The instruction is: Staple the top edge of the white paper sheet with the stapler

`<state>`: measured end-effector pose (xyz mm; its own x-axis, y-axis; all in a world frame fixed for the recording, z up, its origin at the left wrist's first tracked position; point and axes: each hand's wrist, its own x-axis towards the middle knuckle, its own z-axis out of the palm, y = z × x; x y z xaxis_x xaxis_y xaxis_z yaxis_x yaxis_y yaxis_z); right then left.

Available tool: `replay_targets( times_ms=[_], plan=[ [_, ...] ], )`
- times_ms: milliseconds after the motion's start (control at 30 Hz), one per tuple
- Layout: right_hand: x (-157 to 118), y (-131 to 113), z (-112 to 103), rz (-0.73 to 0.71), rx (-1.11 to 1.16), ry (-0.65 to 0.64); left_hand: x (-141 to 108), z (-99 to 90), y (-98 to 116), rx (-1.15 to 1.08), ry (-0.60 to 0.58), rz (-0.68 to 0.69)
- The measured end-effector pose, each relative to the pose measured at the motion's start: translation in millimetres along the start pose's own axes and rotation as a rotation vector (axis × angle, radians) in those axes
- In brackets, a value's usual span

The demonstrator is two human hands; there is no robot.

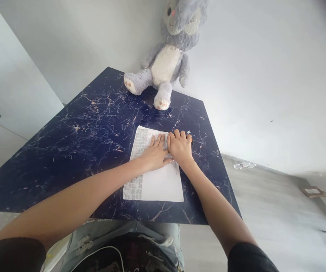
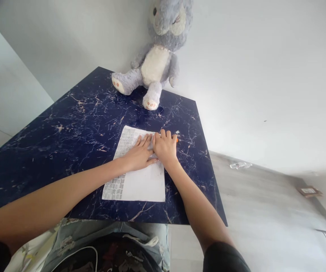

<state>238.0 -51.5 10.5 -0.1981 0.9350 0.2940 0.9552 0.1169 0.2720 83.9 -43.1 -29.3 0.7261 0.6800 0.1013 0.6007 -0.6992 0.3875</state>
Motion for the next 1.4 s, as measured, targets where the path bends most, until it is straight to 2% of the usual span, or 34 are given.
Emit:
replay_targets(
  times_ms=[133,300,467,667,767,933,1033,1167,1300,1400],
  plan=[
    [0.9,3.0,1.9,0.008,0.058,0.028,-1.5,-3.4,0.5,-0.005,-0.004,-0.006],
    [6.9,19.4,10.8,0.162,0.272,0.105,-4.2,-8.1,1.5,-0.037,0.021,0.024],
    [8.4,28.9,14.6,0.209,0.276,0.128,-5.5,-8.4,-1.1,-0.030,0.048,0.024],
    [4.2,57.7,22.8,0.402,0.298,0.161,-5.3,-5.1,-4.1,0.012,0.054,-0.001],
    [3.7,65.2,25.0,0.406,0.336,0.147,-4.4,-7.0,-6.3,0.038,0.040,-0.014],
    [3.0,59.5,21.6,0.409,0.368,0.187,-1.4,-21.8,-22.1,0.101,0.054,-0.056],
    [1.1,56.9,21.1,0.374,0.397,0.208,-0.6,-31.2,-32.9,0.115,0.046,-0.020],
    [-1.3,60.9,25.5,0.311,0.393,0.161,-2.0,-35.4,-38.0,0.094,0.049,0.039],
    [-1.5,67.2,26.9,0.301,0.452,0.135,-0.7,-36.9,-40.7,0.023,0.050,0.043],
    [-2.2,63.4,17.1,0.287,0.514,0.221,4.9,-41.3,-47.9,-0.190,0.126,0.057]
  ],
)
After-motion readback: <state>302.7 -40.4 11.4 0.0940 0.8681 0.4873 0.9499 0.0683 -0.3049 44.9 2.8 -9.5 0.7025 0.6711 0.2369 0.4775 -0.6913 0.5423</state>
